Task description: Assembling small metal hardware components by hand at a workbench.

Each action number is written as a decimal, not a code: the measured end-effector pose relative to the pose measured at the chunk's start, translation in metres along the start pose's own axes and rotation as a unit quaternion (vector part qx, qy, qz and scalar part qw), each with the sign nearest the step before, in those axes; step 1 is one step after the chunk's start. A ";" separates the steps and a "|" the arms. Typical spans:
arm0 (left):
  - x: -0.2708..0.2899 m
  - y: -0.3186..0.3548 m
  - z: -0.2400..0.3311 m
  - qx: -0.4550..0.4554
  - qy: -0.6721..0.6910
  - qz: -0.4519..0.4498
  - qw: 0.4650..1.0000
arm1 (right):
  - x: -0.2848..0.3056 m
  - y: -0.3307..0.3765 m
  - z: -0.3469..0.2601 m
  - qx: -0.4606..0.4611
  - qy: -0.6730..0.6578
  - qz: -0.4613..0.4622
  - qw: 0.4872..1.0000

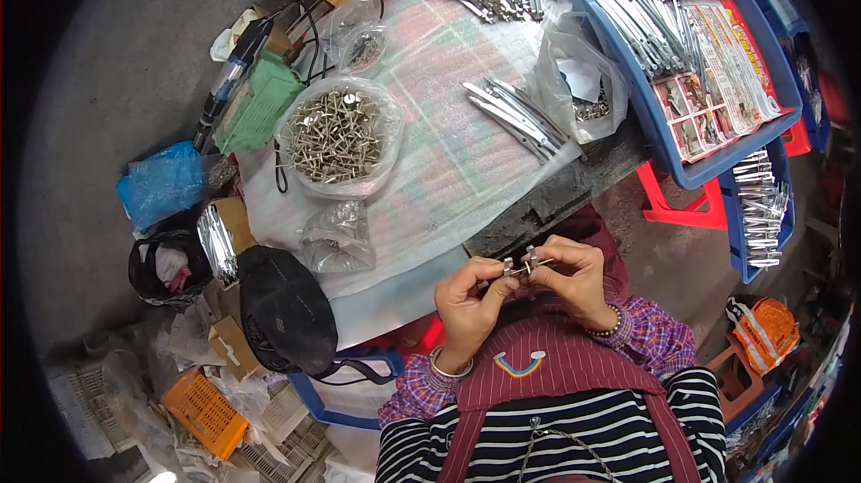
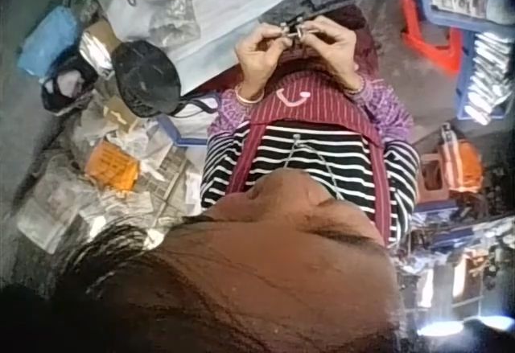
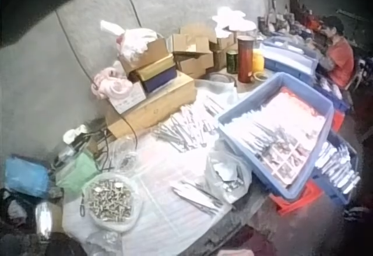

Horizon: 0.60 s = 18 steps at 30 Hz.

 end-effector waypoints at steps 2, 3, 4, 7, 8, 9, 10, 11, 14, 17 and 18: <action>-0.001 0.000 0.002 -0.023 -0.033 -0.013 0.999 | -0.001 0.001 -0.003 -0.009 0.017 -0.006 1.000; -0.003 0.001 -0.001 -0.004 0.001 -0.018 1.000 | -0.003 0.002 -0.004 -0.017 0.034 -0.012 0.999; -0.005 0.002 -0.005 0.013 0.034 -0.023 0.999 | -0.004 0.002 -0.005 -0.019 0.033 -0.013 0.999; -0.006 0.001 -0.005 0.044 0.076 -0.007 0.996 | -0.006 0.003 -0.009 -0.004 0.046 -0.013 0.999; -0.006 0.001 -0.006 0.043 0.076 -0.008 0.996 | -0.005 0.002 -0.006 -0.010 0.038 -0.006 0.999; -0.006 0.002 -0.008 0.045 0.074 -0.004 0.996 | -0.004 0.000 -0.005 -0.015 0.031 0.001 0.999; -0.006 0.002 -0.009 0.047 0.072 0.000 0.996 | -0.004 -0.001 -0.006 -0.013 0.031 0.002 0.999; -0.006 0.000 -0.008 0.045 0.072 -0.001 0.996 | -0.004 -0.003 -0.003 -0.037 0.033 0.005 0.999; -0.004 -0.004 -0.009 0.056 0.077 0.010 0.995 | -0.005 -0.006 -0.002 -0.068 0.008 0.002 0.998; -0.003 -0.005 -0.013 0.073 0.075 0.004 0.995 | -0.004 -0.010 -0.007 -0.037 0.018 -0.014 0.999; -0.003 -0.005 -0.013 0.074 0.086 0.015 0.993 | -0.005 -0.010 -0.012 0.003 0.054 -0.024 0.998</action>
Point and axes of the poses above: each hand's wrist, its own y-axis away from the middle knuckle, its own x-axis out of the back of the hand, z = x × y, the point moved 7 cm from there along -y, towards the middle knuckle, and after that the axes turned 10 degrees about -x, right-handed, at the moved point
